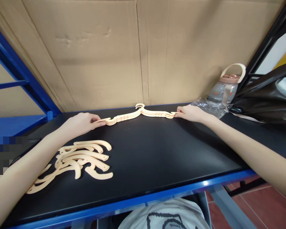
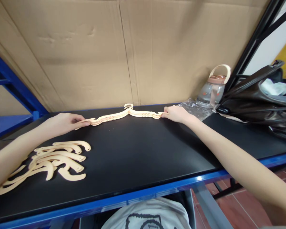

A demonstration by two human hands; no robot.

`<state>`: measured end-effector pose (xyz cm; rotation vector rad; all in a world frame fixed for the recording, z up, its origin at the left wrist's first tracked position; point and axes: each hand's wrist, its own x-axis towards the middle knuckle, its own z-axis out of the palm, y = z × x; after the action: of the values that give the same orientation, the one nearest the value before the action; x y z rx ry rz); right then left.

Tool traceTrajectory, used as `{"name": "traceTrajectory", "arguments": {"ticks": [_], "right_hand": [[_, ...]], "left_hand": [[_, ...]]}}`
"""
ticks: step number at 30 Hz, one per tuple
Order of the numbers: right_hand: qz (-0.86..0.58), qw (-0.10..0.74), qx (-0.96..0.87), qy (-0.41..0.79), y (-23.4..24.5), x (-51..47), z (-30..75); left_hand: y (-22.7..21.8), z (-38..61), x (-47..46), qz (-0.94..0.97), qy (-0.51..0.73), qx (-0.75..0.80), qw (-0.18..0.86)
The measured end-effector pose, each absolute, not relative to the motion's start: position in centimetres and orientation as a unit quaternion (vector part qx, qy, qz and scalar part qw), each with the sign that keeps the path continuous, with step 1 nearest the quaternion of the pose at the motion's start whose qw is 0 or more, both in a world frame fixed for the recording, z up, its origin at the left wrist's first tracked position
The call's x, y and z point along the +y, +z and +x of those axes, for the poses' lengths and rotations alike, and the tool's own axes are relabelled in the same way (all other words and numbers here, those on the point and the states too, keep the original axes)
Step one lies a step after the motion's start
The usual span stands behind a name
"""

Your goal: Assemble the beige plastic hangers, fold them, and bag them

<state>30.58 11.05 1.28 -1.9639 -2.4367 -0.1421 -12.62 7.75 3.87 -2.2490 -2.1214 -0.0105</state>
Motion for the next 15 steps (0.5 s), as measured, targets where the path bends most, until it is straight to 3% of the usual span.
{"name": "traceTrajectory", "arguments": {"ticks": [15], "right_hand": [[-0.632, -0.017, -0.772, -0.063, 1.06, 11.26, 30.54]], "left_hand": [[3.92, -12.55, 7.56, -0.729, 0.019, -0.683, 0.050]]}}
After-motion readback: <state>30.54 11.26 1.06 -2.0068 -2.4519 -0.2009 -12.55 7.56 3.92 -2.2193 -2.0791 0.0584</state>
